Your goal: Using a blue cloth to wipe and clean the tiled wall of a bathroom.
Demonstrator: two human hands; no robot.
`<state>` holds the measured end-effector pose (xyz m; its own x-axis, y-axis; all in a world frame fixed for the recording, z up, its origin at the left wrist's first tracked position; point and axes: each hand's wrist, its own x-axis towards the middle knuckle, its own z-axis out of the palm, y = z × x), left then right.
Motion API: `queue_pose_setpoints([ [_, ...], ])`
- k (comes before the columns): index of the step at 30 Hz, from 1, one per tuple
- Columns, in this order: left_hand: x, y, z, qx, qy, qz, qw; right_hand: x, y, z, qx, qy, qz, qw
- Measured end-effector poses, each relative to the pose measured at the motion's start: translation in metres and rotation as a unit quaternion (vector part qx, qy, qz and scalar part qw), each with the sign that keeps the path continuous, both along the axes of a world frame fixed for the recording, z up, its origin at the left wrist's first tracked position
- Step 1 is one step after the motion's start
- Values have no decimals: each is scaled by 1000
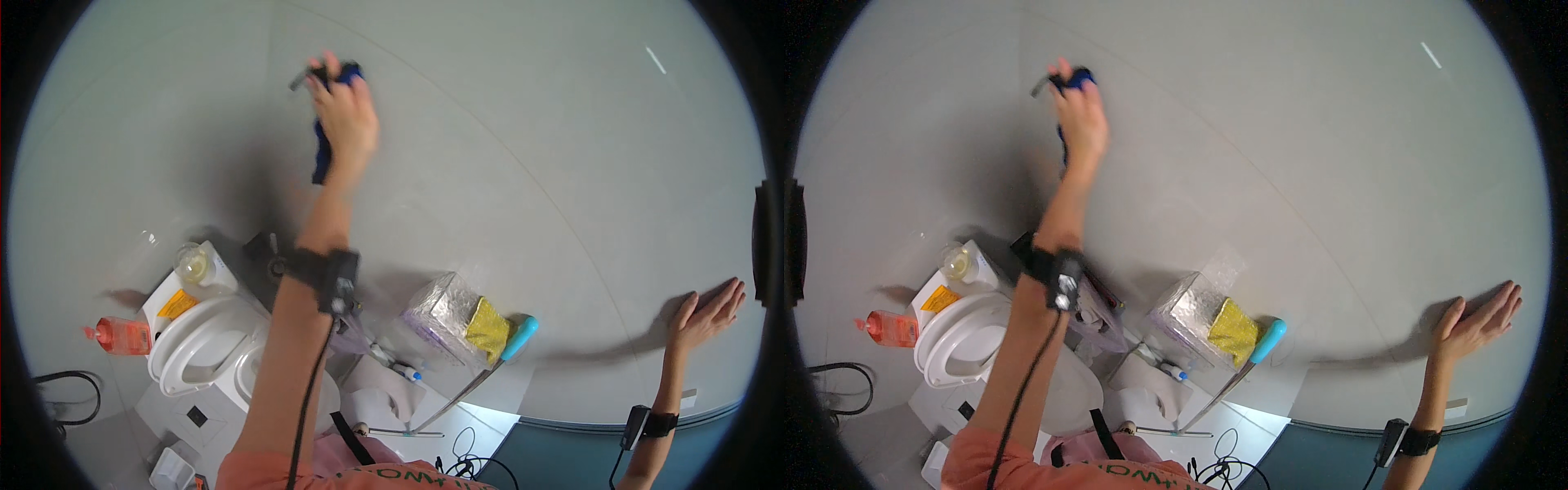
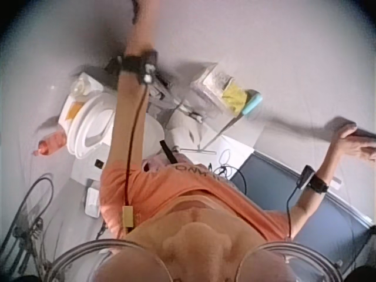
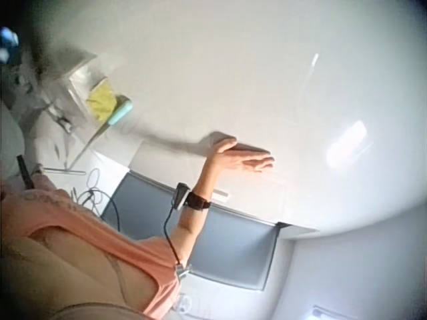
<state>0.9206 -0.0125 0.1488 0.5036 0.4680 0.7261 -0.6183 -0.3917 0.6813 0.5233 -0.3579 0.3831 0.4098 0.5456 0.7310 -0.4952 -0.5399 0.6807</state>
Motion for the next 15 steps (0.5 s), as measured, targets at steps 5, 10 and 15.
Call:
queue_pose_setpoints([
  [5, -157, -94, -26, 221, 75, -144, 962, 5, 0, -2, 5, -13, 0, 1000],
  [10, -189, -96, -25, 268, -86, -278, 918, -2, -8, -2, 6, -4, -2, 1000],
  [15, -124, -49, -5, 270, -113, -203, 934, -7, -9, 3, -5, 5, -5, 1000],
])
